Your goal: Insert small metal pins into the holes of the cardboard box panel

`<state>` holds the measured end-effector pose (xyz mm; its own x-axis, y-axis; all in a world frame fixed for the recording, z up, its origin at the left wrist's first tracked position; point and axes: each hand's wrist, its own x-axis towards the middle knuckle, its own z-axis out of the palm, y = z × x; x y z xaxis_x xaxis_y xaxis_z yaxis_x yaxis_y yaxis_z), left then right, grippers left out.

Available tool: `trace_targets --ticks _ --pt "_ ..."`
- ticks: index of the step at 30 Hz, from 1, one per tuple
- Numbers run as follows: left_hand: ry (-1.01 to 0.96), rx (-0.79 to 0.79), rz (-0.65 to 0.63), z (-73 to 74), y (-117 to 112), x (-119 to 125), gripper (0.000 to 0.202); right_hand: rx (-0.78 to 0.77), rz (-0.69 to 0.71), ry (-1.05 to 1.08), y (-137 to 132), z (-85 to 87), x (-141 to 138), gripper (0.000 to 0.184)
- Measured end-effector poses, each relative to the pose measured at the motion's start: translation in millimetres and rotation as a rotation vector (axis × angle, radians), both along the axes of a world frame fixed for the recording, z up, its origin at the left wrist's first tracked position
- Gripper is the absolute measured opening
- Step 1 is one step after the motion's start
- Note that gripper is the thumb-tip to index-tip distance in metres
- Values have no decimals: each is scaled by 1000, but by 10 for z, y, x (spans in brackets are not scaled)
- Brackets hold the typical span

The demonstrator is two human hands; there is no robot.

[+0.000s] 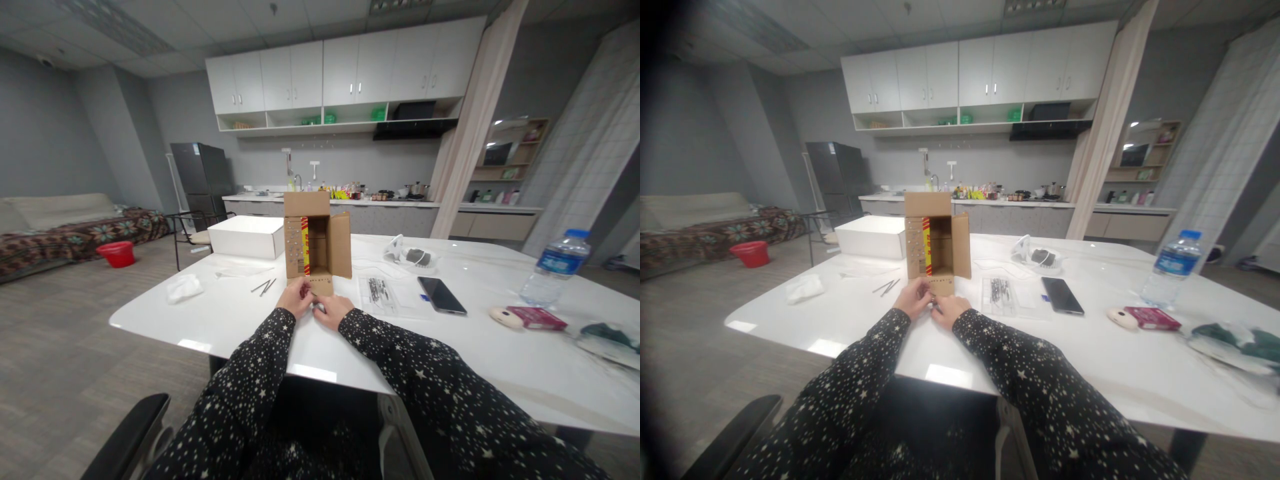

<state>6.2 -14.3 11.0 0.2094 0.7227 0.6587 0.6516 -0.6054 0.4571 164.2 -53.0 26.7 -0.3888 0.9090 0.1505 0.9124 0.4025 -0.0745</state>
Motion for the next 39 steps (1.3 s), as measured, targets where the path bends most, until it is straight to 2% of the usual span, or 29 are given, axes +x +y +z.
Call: trace_targets --ticks 7,15,23,34,39 --pt "38 68 -59 -10 28 -17 12 5 7 -3 22 -19 3 41" --pt "36 137 -25 8 21 -10 10 16 1 19 25 -33 3 39" --pt "89 115 -25 -53 92 -36 13 -1 -6 11 25 -25 -5 41" --pt "148 47 113 -47 107 -55 18 26 -4 29 37 -42 -1 39" --pt "193 42 117 -55 121 -63 20 1 -7 27 41 -41 -2 40"
